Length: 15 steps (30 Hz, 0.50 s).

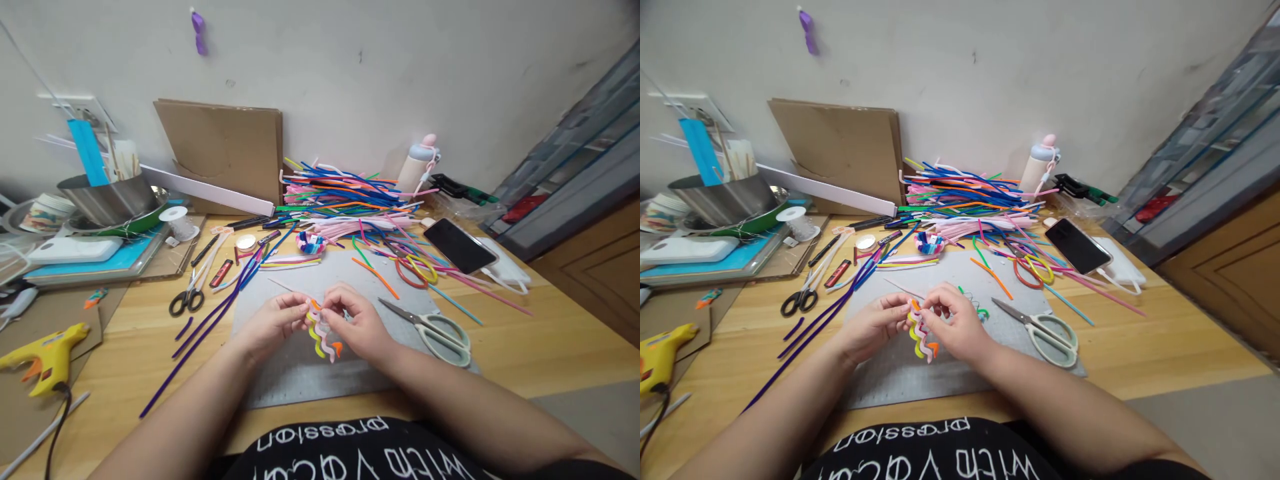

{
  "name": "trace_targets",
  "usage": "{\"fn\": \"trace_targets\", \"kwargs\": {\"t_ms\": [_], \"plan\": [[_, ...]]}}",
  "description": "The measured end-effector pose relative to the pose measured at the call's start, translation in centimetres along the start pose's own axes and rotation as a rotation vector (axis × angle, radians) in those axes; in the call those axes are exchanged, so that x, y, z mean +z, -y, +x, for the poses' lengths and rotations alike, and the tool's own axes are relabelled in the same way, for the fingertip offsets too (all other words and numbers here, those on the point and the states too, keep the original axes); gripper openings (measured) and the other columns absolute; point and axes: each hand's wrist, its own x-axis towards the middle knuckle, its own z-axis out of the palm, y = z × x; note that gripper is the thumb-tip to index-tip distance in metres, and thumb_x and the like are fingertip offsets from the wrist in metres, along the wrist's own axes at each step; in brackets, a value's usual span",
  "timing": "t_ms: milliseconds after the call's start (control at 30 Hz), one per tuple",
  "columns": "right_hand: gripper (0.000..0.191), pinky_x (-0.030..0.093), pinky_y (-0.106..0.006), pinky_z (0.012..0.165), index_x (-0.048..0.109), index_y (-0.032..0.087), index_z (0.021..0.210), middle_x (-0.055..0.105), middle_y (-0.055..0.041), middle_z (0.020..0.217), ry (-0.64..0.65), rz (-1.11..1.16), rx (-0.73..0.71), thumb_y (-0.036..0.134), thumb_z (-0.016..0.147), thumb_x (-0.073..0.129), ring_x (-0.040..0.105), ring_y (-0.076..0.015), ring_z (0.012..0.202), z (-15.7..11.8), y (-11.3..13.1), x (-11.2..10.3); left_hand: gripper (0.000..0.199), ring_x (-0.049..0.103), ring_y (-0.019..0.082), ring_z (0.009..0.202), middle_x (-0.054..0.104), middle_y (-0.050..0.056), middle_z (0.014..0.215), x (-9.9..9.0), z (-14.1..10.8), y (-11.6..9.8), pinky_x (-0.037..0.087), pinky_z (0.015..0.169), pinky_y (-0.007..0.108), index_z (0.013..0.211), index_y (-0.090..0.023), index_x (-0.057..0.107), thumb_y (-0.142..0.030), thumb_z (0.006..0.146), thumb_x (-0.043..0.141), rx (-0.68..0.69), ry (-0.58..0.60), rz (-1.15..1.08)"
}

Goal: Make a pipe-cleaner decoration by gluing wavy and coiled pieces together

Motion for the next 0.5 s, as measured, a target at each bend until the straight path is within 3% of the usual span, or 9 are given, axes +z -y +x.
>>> {"fn": "trace_targets", "kwargs": {"t_ms": [133, 333, 500], "plan": [[0.008, 0.041, -0.028, 0.065, 0.057, 0.019, 0.073, 0.055, -0.0009, 0.077, 0.023, -0.005, 0.000, 0.014, 0.079, 0.055, 0.049, -0.0135, 0.069, 0.13, 0.29, -0.45, 0.021, 0.059, 0.010, 0.062, 0.067, 0.004, 0.073, -0.18, 0.13, -0.02, 0.044, 0.062, 0.021, 0.081, -0.011, 0.067, -0.022, 0.067, 0.079, 0.010, -0.018, 0.003], [0.005, 0.041, -0.027, 0.062, 0.060, 0.019, 0.075, 0.061, 0.0004, 0.071, 0.099, -0.032, 0.156, 0.015, 0.077, 0.056, 0.051, -0.0130, 0.065, 0.42, -0.04, -0.63, 0.021, 0.060, 0.010, 0.061, 0.067, 0.003, 0.073, -0.39, 0.28, -0.08, 0.046, 0.063, 0.021, 0.079, -0.011, 0.067, -0.022, 0.066, 0.079, 0.015, -0.041, 0.016], [0.008, 0.041, -0.029, 0.068, 0.060, 0.020, 0.075, 0.063, -0.0008, 0.074, 0.170, -0.196, 0.045, 0.016, 0.081, 0.057, 0.056, -0.0149, 0.070, 0.46, -0.03, -0.74, 0.022, 0.061, 0.012, 0.061, 0.068, 0.004, 0.071, -0.23, 0.53, 0.34, 0.046, 0.062, 0.022, 0.079, -0.011, 0.067, -0.023, 0.065, 0.080, 0.004, -0.032, 0.040]]}}
